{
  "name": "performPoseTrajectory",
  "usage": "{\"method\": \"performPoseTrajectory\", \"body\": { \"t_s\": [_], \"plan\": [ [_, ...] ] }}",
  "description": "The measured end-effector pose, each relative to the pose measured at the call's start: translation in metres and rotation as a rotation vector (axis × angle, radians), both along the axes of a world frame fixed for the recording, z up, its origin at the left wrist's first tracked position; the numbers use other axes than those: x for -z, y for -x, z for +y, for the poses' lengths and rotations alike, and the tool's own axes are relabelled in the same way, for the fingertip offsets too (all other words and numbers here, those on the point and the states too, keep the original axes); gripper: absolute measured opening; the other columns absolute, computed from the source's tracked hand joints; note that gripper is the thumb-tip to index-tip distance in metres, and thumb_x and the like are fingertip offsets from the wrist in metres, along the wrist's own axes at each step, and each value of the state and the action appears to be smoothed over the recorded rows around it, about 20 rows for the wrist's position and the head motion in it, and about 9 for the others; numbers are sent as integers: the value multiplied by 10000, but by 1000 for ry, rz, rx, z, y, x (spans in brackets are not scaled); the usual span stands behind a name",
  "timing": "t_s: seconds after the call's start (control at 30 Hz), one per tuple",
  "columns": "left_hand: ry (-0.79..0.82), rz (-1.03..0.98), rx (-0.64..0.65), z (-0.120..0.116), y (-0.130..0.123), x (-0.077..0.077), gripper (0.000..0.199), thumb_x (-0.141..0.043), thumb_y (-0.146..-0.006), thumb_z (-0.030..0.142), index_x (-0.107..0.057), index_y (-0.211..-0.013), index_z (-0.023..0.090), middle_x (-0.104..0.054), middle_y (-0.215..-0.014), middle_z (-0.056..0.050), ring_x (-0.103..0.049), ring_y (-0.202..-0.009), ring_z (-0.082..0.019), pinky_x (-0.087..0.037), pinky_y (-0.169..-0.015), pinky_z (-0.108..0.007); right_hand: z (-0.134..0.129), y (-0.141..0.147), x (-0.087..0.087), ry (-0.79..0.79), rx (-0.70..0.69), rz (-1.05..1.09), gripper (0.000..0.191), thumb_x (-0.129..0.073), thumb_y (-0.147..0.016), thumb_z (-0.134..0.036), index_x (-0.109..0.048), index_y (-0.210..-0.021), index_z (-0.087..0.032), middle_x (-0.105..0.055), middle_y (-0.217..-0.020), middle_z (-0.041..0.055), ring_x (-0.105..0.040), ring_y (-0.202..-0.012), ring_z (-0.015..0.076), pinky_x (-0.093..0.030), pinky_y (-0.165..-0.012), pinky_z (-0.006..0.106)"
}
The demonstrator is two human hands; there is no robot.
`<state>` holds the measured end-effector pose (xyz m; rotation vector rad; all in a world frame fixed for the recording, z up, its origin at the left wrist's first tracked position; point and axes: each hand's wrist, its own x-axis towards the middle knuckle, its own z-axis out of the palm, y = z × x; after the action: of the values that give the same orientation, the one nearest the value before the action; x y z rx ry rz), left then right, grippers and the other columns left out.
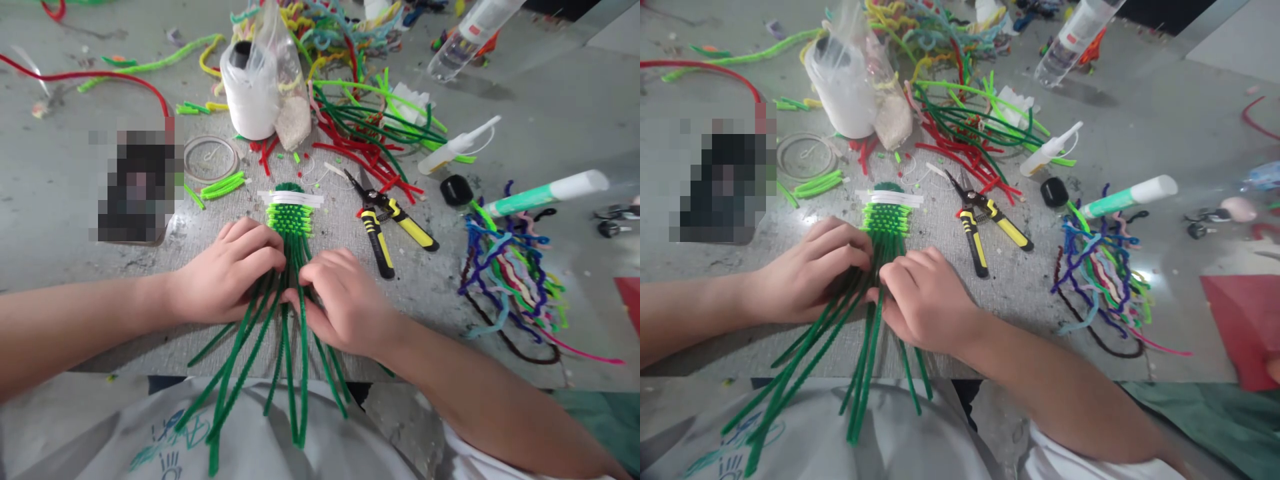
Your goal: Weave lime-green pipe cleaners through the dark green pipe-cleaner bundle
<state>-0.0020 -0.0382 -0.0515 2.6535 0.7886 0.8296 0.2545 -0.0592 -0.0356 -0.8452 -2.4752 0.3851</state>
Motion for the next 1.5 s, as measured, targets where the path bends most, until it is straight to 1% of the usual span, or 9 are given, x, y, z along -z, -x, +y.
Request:
{"method": "performPoseTrajectory", "body": {
  "t_s": [0.13,0.27,0.4,0.53,0.73,0.9,1.13,1.33,1.5],
  "plan": [
    [19,36,37,2,3,-5,108,-636,-1123,318,-620,-1182,229,-743,-1164,-120,-604,-1025,-269,-509,-890,-433,-2,0,0,91,6,-25,295,-504,-1166,-216,-647,-909,-218,-668,-843,54,-562,-839,236,-433,-844,381],
    [34,44,73,4,5,-10,82,-651,-1110,294,-646,-1154,225,-751,-1148,-117,-613,-1016,-265,-517,-878,-429,-2,3,1,109,-24,-27,345,-482,-1184,-226,-696,-914,-203,-699,-845,64,-589,-852,240,-442,-855,388],
    [13,9,101,4,4,-7,40,-646,-1118,258,-667,-1136,228,-753,-1127,-103,-623,-1019,-259,-513,-880,-426,0,3,1,107,-11,3,351,-481,-1186,-230,-699,-913,-196,-718,-850,68,-609,-842,229,-450,-863,378],
    [4,-33,91,3,4,-3,104,-614,-1135,254,-718,-1142,254,-760,-1106,-85,-624,-1019,-252,-501,-889,-433,2,1,0,133,-10,16,296,-493,-1147,-180,-681,-920,-205,-713,-821,51,-606,-801,226,-426,-843,381],
    [24,20,108,4,4,-9,114,-625,-1117,201,-722,-1149,252,-778,-1103,-84,-648,-1047,-252,-516,-904,-423,0,0,2,85,-34,11,190,-570,-1047,-79,-680,-951,-201,-722,-852,45,-630,-852,225,-385,-868,370],
    [-27,2,115,3,0,-5,109,-647,-1118,201,-702,-1193,257,-759,-1142,-89,-625,-1047,-257,-505,-901,-425,-5,4,4,93,44,2,233,-573,-1002,-46,-621,-872,-233,-678,-857,38,-589,-841,224,-444,-848,352],
    [-28,-24,101,1,-2,3,238,-581,-1071,106,-683,-1224,257,-757,-1149,-90,-631,-1044,-263,-492,-907,-435,-14,10,2,66,132,28,244,-554,-966,-29,-587,-850,-241,-626,-846,30,-542,-780,210,-455,-743,330],
    [-29,3,82,1,-3,2,144,-573,-1099,144,-656,-1185,225,-756,-1144,-105,-619,-1039,-264,-497,-883,-417,-17,9,3,157,182,79,262,-525,-930,-4,-527,-859,-256,-607,-867,20,-556,-734,180,-471,-679,287],
    [-17,-6,74,1,-4,1,168,-577,-1088,130,-666,-1187,232,-763,-1140,-93,-622,-1050,-257,-499,-901,-405,-15,12,2,335,203,245,279,-553,-858,-9,-460,-871,-272,-582,-867,-14,-526,-688,141,-453,-650,262]
  ]
}}
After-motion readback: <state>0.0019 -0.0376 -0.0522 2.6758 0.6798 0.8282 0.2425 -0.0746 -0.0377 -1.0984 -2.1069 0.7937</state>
